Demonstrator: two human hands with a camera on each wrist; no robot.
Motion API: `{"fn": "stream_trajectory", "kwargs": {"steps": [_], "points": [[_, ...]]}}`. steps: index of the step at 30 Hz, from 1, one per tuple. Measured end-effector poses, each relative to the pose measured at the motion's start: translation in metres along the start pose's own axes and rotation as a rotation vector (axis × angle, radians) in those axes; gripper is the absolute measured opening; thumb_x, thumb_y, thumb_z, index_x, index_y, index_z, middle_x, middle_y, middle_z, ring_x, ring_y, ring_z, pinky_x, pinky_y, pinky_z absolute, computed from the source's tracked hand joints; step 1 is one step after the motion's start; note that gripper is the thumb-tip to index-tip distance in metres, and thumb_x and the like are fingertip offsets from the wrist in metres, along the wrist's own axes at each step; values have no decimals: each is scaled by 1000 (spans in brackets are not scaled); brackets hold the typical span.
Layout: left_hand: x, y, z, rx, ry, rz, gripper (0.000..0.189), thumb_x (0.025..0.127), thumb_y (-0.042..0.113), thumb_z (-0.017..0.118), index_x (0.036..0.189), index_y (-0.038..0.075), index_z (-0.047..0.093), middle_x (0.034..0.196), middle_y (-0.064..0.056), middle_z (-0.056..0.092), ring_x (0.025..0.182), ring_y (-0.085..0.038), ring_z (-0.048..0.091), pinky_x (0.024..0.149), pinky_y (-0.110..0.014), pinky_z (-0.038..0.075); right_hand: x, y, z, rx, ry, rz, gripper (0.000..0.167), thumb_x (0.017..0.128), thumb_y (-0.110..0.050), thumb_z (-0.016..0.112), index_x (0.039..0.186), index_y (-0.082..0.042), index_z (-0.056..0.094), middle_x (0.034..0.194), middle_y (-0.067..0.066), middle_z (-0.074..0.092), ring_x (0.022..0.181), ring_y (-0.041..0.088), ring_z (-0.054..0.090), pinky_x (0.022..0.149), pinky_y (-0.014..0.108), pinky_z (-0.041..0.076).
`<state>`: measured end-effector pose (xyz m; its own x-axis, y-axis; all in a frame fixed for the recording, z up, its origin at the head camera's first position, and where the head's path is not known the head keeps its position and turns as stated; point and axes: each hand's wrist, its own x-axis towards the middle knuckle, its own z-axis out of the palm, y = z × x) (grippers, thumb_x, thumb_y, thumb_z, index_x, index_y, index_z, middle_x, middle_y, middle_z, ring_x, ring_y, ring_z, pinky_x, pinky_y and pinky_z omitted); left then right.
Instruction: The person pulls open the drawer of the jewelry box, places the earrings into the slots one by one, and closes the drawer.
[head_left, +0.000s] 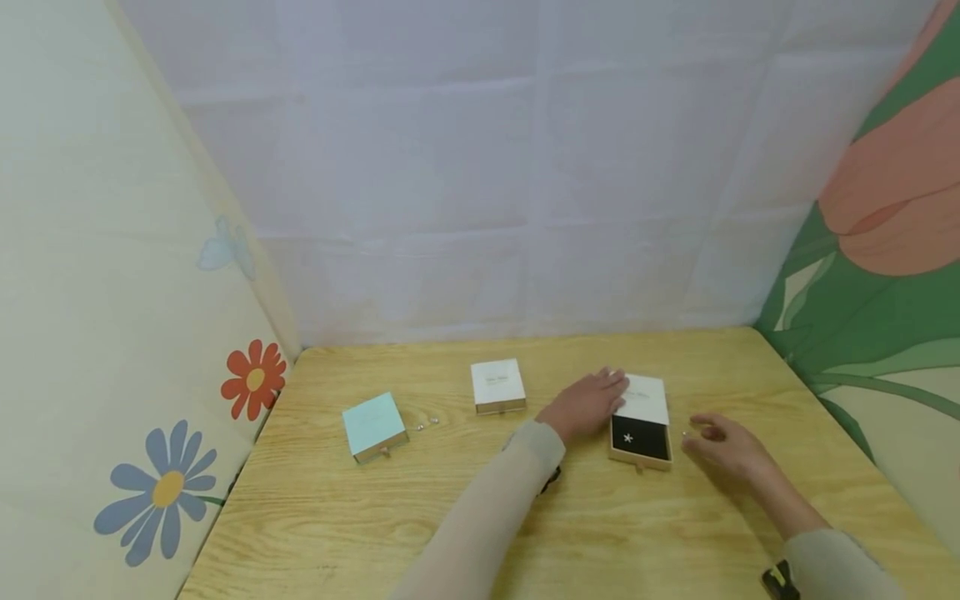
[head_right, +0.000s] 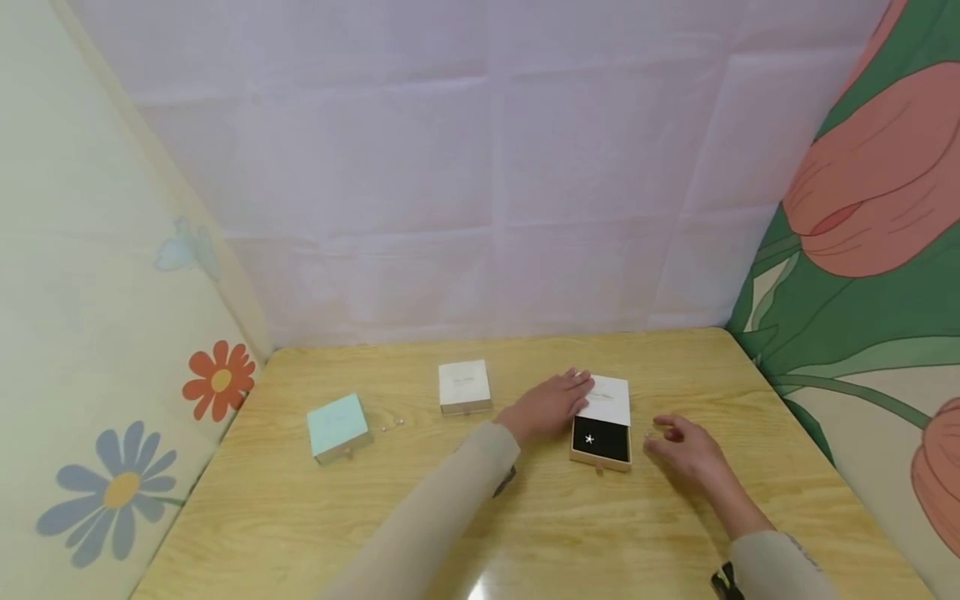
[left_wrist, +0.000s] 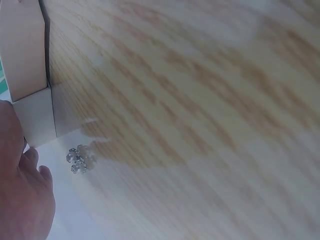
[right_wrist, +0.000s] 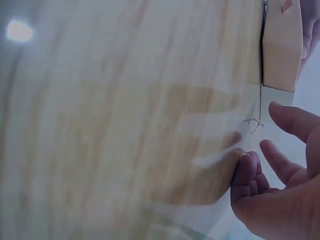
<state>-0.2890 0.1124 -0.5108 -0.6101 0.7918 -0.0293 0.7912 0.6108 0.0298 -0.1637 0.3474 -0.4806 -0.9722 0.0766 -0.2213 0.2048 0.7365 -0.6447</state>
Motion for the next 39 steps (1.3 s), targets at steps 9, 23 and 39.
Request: {"fn": "stream_trajectory", "kwargs": {"steps": [9, 23, 39], "points": [[-2, 0, -3, -3, -3, 5, 55, 112, 41, 16, 163, 21, 16, 169, 6, 12, 156, -15, 10, 127, -30, 16, 2, 1, 6, -19, 18, -23, 57, 102, -33, 61, 139, 8, 49, 133, 44, 48, 117, 59, 51, 95, 69, 45], [4, -2, 8, -30, -11, 3, 55, 112, 43, 14, 163, 23, 14, 169, 9, 9, 156, -12, 6, 127, -28, 12, 6, -5, 9, -21, 29, 73, 48, 100, -30, 60, 132, 5, 57, 127, 38, 54, 110, 51, 56, 88, 61, 49], [3, -2, 6, -5, -4, 2, 56, 112, 42, 12, 164, 23, 12, 170, 9, 8, 156, -12, 6, 127, -29, 14, 13, 1, 6, -76, 79, 35, 40, 100, -29, 62, 117, 6, 64, 121, 37, 61, 107, 53, 57, 89, 61, 48]]}}
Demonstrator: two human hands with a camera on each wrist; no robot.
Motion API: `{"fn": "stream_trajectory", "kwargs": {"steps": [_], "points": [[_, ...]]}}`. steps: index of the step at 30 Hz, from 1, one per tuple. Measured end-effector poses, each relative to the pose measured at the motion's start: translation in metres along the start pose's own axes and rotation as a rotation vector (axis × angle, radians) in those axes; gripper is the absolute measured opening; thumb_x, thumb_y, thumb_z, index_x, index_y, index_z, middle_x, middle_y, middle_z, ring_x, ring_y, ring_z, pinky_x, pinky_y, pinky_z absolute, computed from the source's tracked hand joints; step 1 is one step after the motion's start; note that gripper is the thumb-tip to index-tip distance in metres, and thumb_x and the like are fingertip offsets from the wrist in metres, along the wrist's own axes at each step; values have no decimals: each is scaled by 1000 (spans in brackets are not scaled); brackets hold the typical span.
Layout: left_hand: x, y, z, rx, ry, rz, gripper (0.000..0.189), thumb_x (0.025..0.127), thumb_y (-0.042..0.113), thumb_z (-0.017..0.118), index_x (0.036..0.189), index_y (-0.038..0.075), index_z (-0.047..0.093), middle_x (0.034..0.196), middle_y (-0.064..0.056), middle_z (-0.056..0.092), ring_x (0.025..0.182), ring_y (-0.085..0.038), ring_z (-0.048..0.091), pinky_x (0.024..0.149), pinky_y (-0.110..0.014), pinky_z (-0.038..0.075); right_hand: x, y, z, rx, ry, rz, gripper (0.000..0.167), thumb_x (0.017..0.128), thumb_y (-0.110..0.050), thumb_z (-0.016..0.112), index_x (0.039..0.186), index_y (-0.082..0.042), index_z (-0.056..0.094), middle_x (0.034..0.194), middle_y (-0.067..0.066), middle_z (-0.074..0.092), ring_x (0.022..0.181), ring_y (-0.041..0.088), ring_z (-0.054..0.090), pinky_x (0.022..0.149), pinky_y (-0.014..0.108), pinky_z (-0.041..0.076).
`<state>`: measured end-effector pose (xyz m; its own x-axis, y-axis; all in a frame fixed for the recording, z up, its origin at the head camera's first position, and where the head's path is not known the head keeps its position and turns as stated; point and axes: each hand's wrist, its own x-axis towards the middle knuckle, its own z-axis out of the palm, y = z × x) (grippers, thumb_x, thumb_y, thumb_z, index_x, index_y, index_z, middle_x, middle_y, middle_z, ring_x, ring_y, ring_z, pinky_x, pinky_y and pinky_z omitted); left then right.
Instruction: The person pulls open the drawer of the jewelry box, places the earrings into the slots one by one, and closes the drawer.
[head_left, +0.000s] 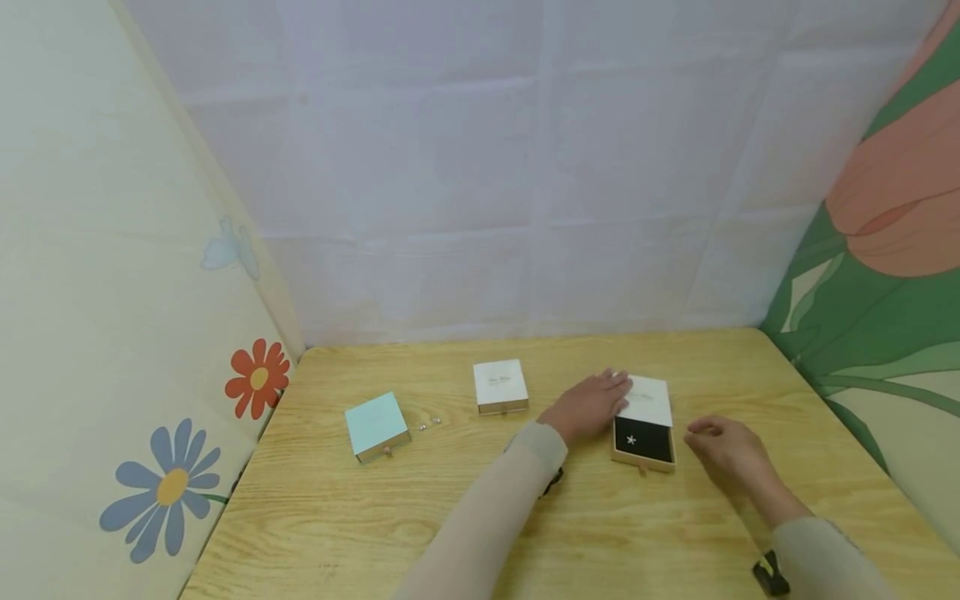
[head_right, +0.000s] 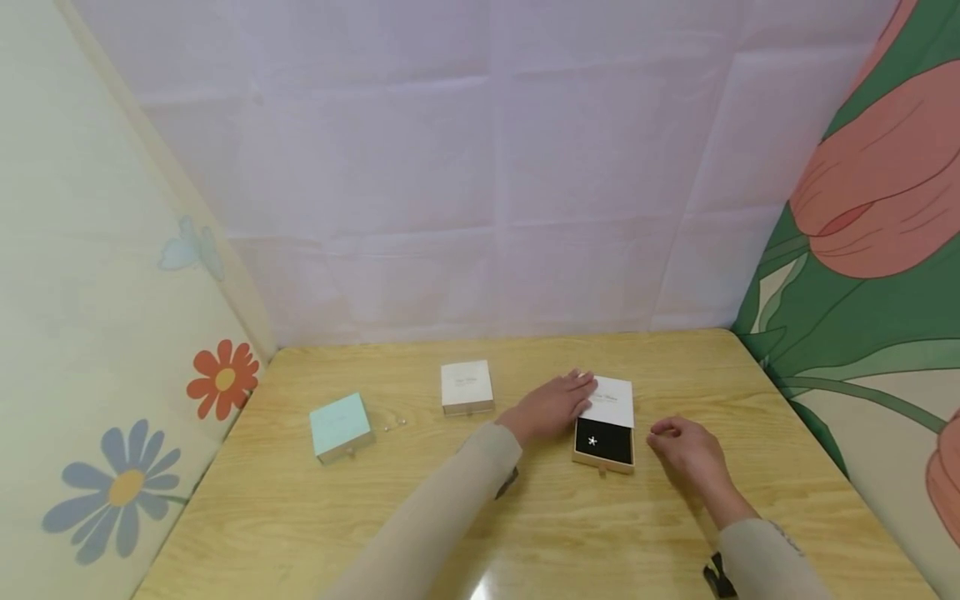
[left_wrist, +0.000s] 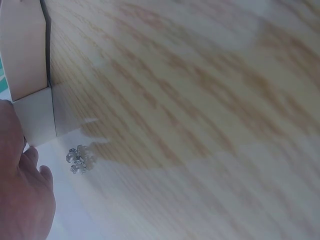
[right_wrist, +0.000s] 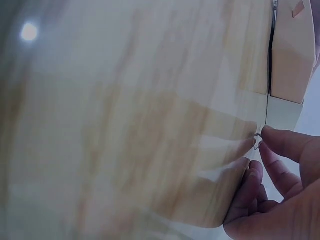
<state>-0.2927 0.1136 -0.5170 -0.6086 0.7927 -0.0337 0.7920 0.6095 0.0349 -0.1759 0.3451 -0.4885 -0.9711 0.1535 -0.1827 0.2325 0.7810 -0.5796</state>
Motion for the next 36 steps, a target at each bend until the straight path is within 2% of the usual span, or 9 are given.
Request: {"fn": "stream_trajectory", "kwargs": {"steps": [11, 23, 33, 34, 36], "points": [[-4, 4, -8, -3, 1, -3, 54, 112, 40, 16, 163, 22, 15, 169, 8, 10, 156, -13, 9, 127, -29, 15, 1, 3, -2, -6, 24, -10, 31, 100, -23, 61, 111, 6, 67, 120, 36, 61, 108, 52, 56, 90, 60, 47], [-5, 4, -9, -24, -8, -20, 54, 112, 42, 16, 163, 23, 16, 169, 9, 11, 156, -11, 9, 126, -28, 15, -3, 1, -2, 26, 16, 21, 35, 101, -24, 61, 109, 9, 70, 115, 31, 67, 109, 52, 57, 93, 61, 46], [-4, 3, -7, -18, -4, -17, 55, 112, 42, 14, 163, 23, 15, 169, 9, 9, 156, -11, 8, 126, -28, 15, -4, 0, -8, 86, -8, 51, 48, 102, -37, 59, 120, 7, 67, 131, 34, 58, 122, 56, 48, 102, 65, 39], [-4, 3, -7, -20, -4, -17, 55, 112, 42, 14, 164, 23, 15, 169, 9, 9, 156, -11, 8, 126, -28, 15, -5, 0, -8, 98, -9, 52, 49, 102, -38, 60, 121, 7, 67, 132, 34, 57, 122, 55, 48, 102, 64, 39], [-4, 3, -7, -21, -5, -14, 55, 112, 42, 14, 164, 23, 15, 169, 9, 10, 156, -12, 8, 127, -28, 15, -6, -1, -9, 125, -7, 56, 49, 102, -37, 60, 122, 7, 67, 124, 30, 65, 113, 46, 58, 97, 54, 47]]}}
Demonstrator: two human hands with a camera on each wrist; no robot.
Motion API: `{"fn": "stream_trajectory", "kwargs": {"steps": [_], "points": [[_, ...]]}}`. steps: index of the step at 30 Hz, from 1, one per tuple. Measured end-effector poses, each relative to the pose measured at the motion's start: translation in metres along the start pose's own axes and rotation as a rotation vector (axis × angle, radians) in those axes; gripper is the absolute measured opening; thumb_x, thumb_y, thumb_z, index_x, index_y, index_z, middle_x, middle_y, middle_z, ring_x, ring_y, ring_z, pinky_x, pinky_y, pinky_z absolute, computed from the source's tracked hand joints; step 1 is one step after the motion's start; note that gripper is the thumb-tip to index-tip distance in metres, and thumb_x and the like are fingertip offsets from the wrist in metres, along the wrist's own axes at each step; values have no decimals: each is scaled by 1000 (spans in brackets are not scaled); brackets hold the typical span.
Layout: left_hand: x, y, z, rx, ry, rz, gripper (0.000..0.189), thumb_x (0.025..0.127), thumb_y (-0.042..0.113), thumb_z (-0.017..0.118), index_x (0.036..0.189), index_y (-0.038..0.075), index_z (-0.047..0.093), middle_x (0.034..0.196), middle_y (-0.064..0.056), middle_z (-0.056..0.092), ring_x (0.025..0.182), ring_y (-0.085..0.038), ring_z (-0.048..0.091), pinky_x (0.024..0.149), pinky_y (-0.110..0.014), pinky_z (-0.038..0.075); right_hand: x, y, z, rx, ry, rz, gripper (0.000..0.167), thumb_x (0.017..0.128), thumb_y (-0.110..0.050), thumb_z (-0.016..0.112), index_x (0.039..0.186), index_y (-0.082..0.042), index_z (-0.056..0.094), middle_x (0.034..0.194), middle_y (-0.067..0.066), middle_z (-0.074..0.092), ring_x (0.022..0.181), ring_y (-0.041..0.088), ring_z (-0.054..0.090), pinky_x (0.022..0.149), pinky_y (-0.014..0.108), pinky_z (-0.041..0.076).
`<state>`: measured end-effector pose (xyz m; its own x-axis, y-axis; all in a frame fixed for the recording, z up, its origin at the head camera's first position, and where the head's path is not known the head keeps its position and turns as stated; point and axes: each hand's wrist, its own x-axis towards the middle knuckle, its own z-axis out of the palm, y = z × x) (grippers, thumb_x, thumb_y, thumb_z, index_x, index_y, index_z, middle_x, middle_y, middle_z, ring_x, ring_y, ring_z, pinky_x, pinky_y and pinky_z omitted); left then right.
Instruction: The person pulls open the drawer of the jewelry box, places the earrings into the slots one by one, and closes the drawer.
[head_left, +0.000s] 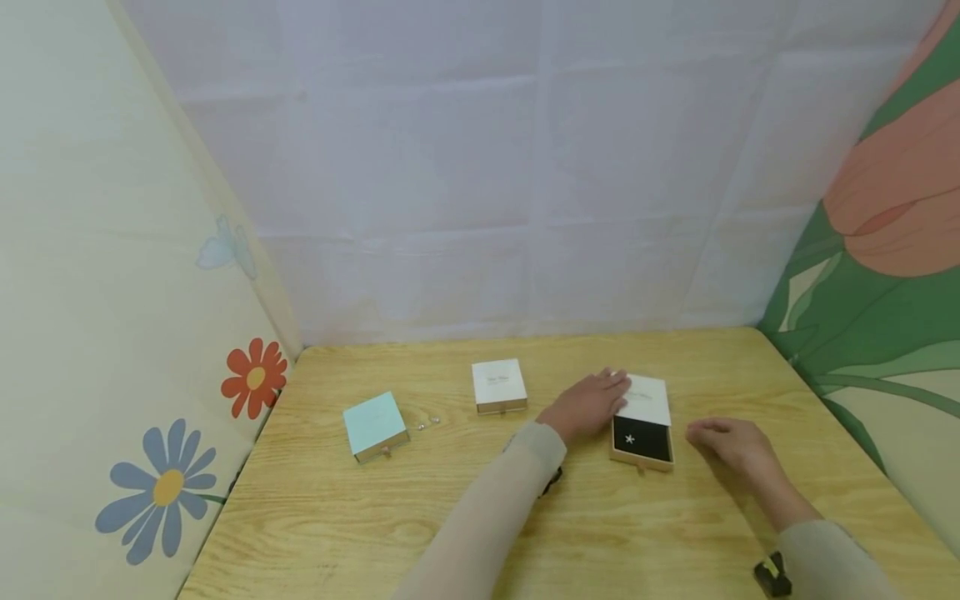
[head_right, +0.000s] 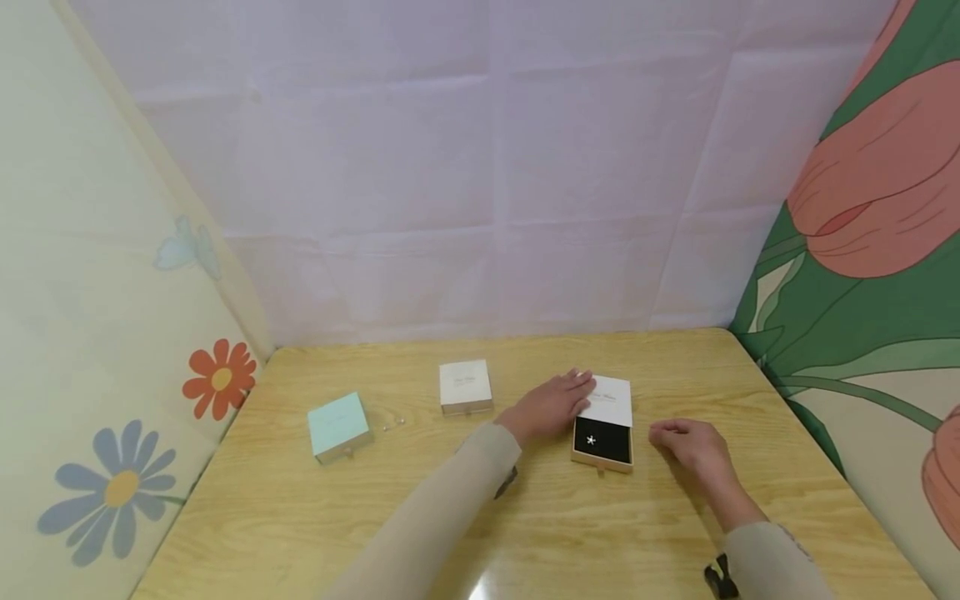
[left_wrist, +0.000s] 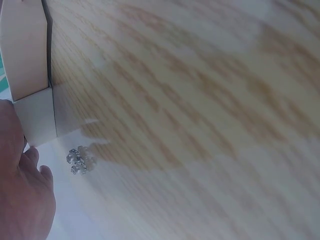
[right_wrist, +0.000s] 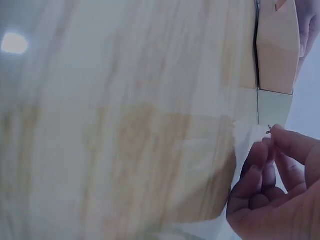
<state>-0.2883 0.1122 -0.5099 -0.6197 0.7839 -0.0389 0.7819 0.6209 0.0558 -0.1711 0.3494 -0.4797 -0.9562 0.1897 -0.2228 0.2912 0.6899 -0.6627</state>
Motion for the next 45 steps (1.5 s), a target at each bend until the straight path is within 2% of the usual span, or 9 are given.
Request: {"fn": "stream_trajectory", "kwargs": {"steps": [2, 5, 7, 10, 18, 29, 38, 42, 45], "points": [[0, 0, 0, -7, 1, 1, 55, 112, 42, 14, 163, 23, 15, 169, 9, 10, 156, -12, 8, 127, -28, 14, -1, 0, 0, 84, -10, 9, 46, 102, -31, 60, 122, 10, 66, 108, 21, 72, 99, 32, 66, 88, 42, 54], [2, -2, 1, -7, 7, 7, 55, 112, 41, 15, 163, 22, 15, 169, 8, 10, 156, -13, 9, 127, -29, 14, -1, -1, 0, 244, -38, 22, 41, 103, -21, 59, 122, 16, 63, 86, 3, 74, 75, 12, 67, 68, 26, 57], [4, -3, 2, -6, 10, 9, 55, 112, 42, 15, 163, 22, 15, 169, 8, 10, 156, -13, 8, 127, -29, 13, -1, -3, 1, 348, -60, 34, 39, 103, -16, 59, 122, 17, 62, 80, -3, 73, 67, 8, 67, 63, 25, 59], [7, -5, 6, 3, 6, 12, 56, 111, 43, 12, 164, 23, 13, 169, 9, 7, 156, -12, 5, 127, -28, 11, -2, -6, 1, 410, -70, 52, 35, 101, -18, 63, 119, 13, 67, 76, -6, 73, 64, 6, 66, 60, 23, 58], [6, -3, 7, 2, -7, 9, 56, 111, 44, 11, 164, 24, 12, 169, 10, 6, 156, -12, 5, 127, -27, 10, -6, -18, 0, 406, -123, 99, 48, 100, -27, 66, 128, 11, 62, 68, -7, 66, 58, 4, 56, 53, 20, 48], [5, -2, 5, -4, 3, 10, 55, 112, 43, 13, 163, 23, 15, 170, 8, 10, 156, -13, 8, 127, -29, 12, -11, -30, 4, 560, -176, 142, 31, 100, -22, 66, 120, 2, 68, 68, -5, 69, 58, 5, 62, 52, 20, 48], [7, -6, 7, -33, 14, 13, 55, 112, 43, 16, 163, 23, 16, 169, 9, 10, 156, -14, 7, 127, -30, 12, -13, -36, 10, 535, -216, 113, 23, 99, -20, 66, 114, -4, 73, 67, -4, 68, 57, 6, 59, 51, 20, 47], [7, -6, 9, -38, 11, 8, 56, 111, 44, 14, 163, 24, 14, 169, 10, 8, 156, -13, 5, 127, -29, 11, -13, -39, 14, 513, -232, 81, 24, 99, -18, 66, 113, 0, 73, 65, -4, 67, 54, 5, 56, 49, 18, 45], [6, -5, 8, -42, 5, 4, 56, 111, 44, 14, 163, 24, 14, 169, 10, 8, 156, -12, 5, 127, -29, 11, -14, -41, 16, 455, -231, 83, 31, 98, -20, 66, 117, 5, 70, 64, -4, 66, 54, 5, 56, 50, 19, 44]]}}
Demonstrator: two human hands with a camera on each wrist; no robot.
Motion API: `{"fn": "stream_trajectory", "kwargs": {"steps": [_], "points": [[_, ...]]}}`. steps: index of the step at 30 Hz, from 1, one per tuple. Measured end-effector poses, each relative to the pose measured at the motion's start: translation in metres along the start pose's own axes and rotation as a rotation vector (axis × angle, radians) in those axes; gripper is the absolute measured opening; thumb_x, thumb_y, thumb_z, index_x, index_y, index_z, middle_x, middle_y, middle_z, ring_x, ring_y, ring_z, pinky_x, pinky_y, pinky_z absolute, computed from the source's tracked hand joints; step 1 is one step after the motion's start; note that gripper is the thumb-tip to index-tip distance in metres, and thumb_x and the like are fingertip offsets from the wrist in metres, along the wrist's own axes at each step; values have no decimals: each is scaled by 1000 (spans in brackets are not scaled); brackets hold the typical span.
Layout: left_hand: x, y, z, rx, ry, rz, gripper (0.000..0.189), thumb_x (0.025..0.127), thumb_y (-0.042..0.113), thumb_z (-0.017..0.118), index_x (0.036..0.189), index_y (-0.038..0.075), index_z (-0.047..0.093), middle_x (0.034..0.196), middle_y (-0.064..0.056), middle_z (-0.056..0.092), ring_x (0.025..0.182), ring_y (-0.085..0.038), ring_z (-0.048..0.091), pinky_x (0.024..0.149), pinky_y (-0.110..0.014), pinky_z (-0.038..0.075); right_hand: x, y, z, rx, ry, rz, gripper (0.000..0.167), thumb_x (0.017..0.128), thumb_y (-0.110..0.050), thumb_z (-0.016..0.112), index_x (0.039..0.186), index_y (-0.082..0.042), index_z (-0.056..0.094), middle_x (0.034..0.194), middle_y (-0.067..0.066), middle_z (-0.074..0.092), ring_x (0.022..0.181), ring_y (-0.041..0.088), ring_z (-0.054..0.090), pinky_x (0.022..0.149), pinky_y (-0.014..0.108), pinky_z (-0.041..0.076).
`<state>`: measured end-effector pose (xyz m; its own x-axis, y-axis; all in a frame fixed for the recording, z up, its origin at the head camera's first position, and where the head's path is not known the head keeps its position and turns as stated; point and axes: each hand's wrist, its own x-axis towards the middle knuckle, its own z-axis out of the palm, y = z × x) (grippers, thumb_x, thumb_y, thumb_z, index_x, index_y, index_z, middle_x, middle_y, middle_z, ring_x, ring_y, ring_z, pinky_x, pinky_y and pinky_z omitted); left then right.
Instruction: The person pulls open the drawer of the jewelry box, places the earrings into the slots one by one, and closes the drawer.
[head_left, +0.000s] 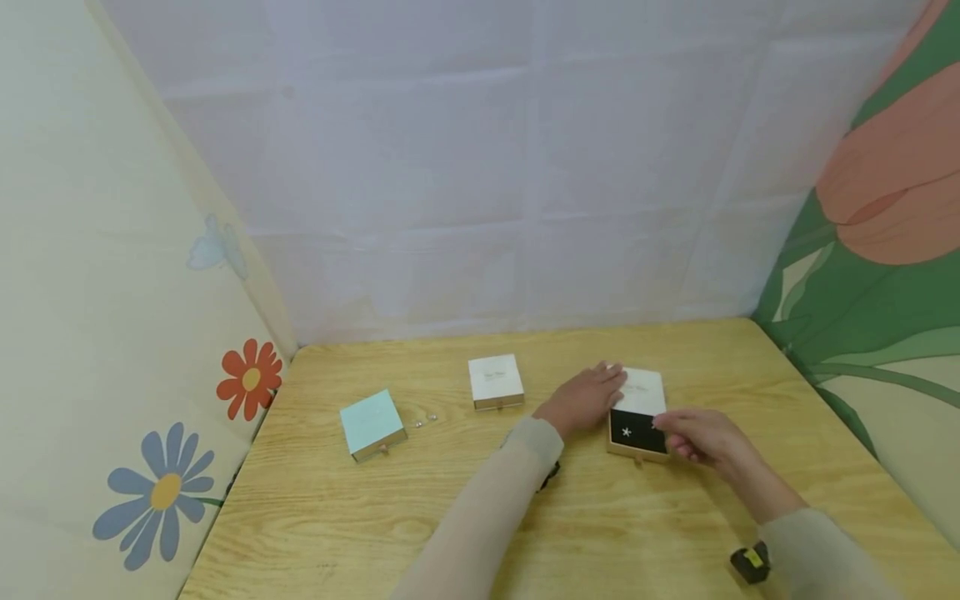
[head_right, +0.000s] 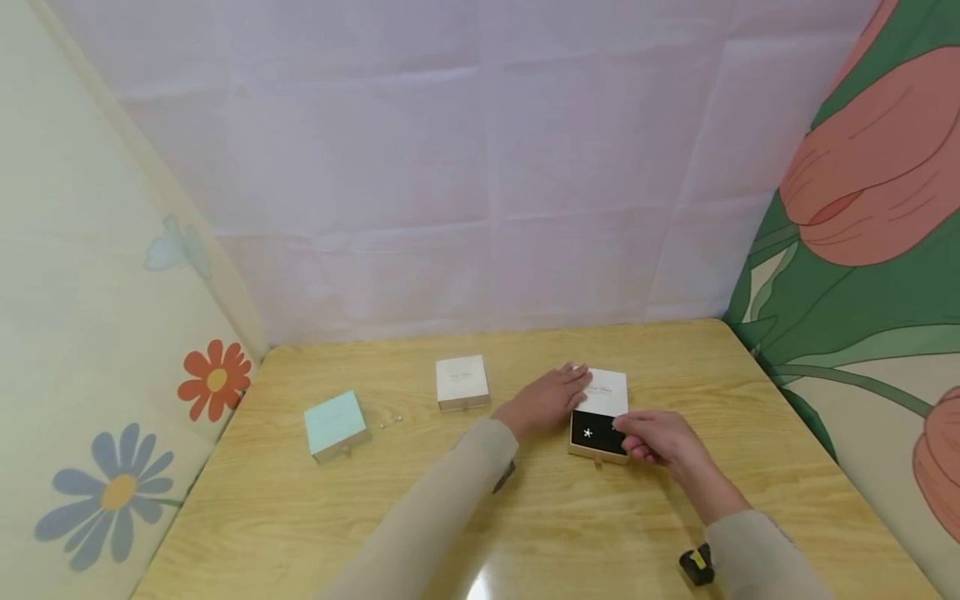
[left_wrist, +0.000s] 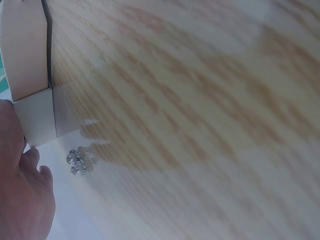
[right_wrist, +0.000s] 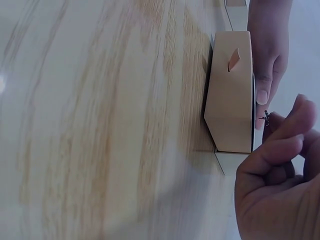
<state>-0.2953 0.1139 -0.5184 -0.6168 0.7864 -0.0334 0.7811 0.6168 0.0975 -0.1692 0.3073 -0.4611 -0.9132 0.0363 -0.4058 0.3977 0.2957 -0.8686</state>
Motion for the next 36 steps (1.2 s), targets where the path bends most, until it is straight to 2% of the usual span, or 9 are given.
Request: {"fn": "stream_trajectory", "kwargs": {"steps": [6, 12, 23, 32, 36], "points": [[-3, 2, -4, 10, -8, -3, 55, 112, 43, 15, 164, 24, 15, 170, 9, 10, 156, -13, 7, 127, -28, 12, 2, -2, 5, -89, 12, 37, 40, 97, -25, 68, 122, 6, 67, 64, -4, 66, 55, 6, 56, 52, 21, 44], [0, 1, -1, 8, -6, -1, 56, 111, 44, 14, 164, 25, 14, 169, 10, 8, 156, -12, 5, 127, -28, 11, 6, 0, 6, -131, 8, 22, 38, 96, -24, 69, 117, 6, 70, 60, -5, 63, 53, 6, 54, 50, 20, 42], [-2, 4, -7, 8, -15, -1, 56, 112, 44, 14, 164, 24, 13, 170, 10, 10, 156, -12, 7, 127, -27, 11, 10, -1, 10, -257, 14, -17, 35, 93, -20, 70, 110, 10, 70, 55, -4, 59, 46, 4, 51, 45, 16, 41], [3, 0, 1, 43, 3, 4, 56, 111, 44, 12, 164, 25, 13, 169, 11, 8, 156, -12, 7, 127, -27, 11, 11, -4, 12, -295, 7, -29, 26, 91, -17, 70, 101, 7, 72, 53, -5, 56, 46, 3, 49, 45, 16, 43], [2, 0, 0, 46, -6, 5, 55, 112, 43, 13, 164, 24, 14, 169, 10, 8, 156, -13, 7, 127, -28, 11, 13, -5, 12, -325, -7, -30, 25, 91, -17, 70, 98, 7, 72, 52, -6, 55, 45, 2, 47, 45, 16, 42]]}}
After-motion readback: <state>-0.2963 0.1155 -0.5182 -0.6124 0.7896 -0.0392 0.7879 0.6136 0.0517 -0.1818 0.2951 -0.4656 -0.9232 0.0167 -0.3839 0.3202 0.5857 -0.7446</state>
